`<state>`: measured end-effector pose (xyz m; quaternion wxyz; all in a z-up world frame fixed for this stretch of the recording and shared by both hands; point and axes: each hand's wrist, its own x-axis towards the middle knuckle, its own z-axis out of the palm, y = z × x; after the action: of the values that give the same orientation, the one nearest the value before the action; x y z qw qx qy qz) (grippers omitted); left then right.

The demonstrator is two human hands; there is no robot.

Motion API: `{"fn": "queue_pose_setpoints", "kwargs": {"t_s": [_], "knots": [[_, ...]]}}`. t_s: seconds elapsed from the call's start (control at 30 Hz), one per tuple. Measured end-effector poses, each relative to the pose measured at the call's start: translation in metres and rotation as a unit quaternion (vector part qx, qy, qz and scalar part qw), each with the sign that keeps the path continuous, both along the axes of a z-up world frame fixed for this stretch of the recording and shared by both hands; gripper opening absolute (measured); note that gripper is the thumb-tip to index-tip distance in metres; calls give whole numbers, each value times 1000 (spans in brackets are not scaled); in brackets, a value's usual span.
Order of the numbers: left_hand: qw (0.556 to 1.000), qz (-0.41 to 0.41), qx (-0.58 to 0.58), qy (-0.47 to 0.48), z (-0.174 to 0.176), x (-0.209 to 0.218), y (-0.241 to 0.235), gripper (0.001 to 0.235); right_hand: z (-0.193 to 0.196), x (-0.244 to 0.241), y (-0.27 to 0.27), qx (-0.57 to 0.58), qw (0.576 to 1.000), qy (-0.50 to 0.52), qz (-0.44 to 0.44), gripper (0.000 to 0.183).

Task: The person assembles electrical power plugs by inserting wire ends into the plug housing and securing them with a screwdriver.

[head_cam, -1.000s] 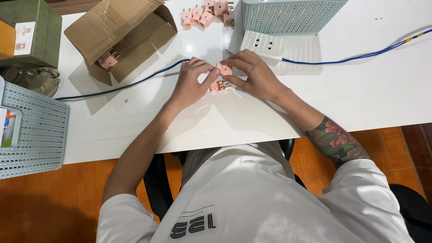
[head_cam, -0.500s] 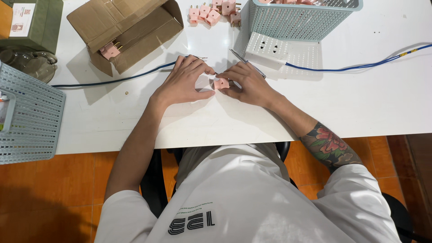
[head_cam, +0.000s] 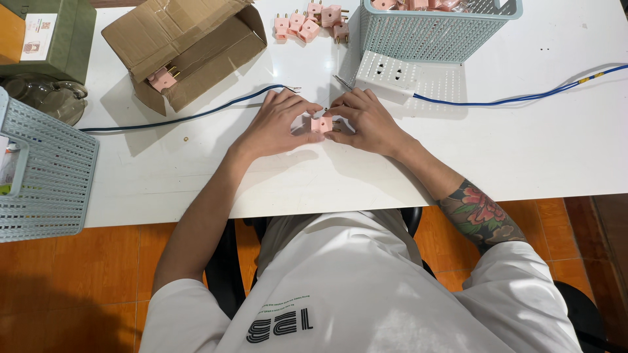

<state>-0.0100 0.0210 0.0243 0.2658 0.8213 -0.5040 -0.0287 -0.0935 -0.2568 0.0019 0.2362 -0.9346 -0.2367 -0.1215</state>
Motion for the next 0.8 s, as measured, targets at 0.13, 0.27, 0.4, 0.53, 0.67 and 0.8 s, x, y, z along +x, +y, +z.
{"fn": "queue_pose_setpoints", "kwargs": {"t_s": [0.13, 0.27, 0.4, 0.53, 0.67, 0.8], "knots": [[981, 18, -66, 183, -14, -1, -11, 65, 10, -1, 6, 52, 998, -41, 11, 46], [958, 26, -95, 269, -10, -6, -10, 54, 3, 0, 9, 48, 997, -63, 10, 44], [936, 24, -143, 321, -20, 0, -10, 53, 8, -3, 9, 63, 996, -59, 3, 42], [919, 43, -252, 301, -33, 13, -8, 42, 22, 2, 3, 96, 995, -29, -17, 50], [893, 92, -337, 285, -32, 18, -2, 37, 10, 16, 1, -31, 996, -40, -71, 19], [871, 89, -380, 299, -33, 22, -1, 43, 3, 24, 9, -85, 991, -29, -95, 16]]}}
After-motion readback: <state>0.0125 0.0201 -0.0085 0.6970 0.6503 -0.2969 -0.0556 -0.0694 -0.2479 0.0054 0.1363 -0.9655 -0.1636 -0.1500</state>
